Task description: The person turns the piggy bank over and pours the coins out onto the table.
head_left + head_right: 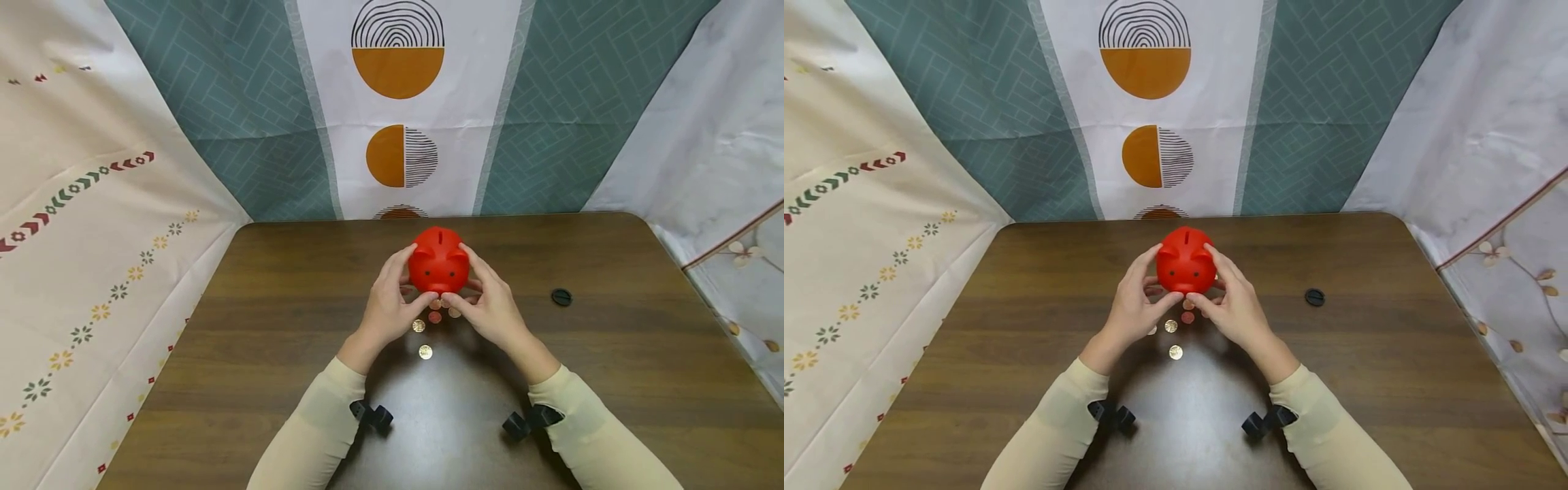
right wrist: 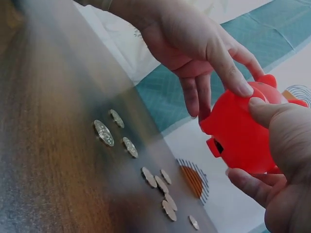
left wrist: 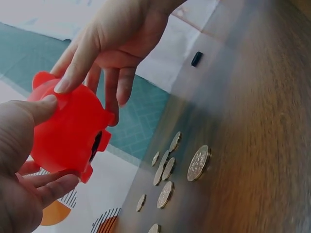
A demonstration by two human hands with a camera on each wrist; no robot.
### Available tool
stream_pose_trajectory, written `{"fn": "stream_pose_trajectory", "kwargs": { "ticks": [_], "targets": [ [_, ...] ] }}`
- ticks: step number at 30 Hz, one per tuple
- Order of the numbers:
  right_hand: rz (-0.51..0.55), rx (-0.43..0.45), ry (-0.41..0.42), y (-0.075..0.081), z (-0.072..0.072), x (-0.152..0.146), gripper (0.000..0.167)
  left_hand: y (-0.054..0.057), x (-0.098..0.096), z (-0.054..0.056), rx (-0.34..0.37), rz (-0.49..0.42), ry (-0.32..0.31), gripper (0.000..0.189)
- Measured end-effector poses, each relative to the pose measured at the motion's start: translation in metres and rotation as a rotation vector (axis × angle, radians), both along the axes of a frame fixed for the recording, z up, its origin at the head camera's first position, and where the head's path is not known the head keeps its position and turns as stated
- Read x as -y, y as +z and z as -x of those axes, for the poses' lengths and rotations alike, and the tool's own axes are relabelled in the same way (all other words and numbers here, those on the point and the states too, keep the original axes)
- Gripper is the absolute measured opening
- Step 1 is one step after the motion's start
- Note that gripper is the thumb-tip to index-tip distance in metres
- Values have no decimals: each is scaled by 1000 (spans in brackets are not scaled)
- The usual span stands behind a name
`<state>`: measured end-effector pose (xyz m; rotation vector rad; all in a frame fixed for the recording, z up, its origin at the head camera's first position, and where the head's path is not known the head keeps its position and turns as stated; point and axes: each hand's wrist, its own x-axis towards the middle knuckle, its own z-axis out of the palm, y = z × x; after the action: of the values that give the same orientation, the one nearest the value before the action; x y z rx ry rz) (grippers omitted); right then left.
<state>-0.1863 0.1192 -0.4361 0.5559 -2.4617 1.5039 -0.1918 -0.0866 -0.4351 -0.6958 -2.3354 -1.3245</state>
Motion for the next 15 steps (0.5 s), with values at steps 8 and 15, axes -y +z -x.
{"fn": "stream_pose_trajectory", "kwargs": {
  "ticks": [8,15],
  "targets": [
    [-39,-35,5,1,0,4,87,4,10,-2,124,-51,-34,85],
    [-34,-76,51,3,-2,10,89,6,23,-5,123,-61,-56,85]
  ]
}}
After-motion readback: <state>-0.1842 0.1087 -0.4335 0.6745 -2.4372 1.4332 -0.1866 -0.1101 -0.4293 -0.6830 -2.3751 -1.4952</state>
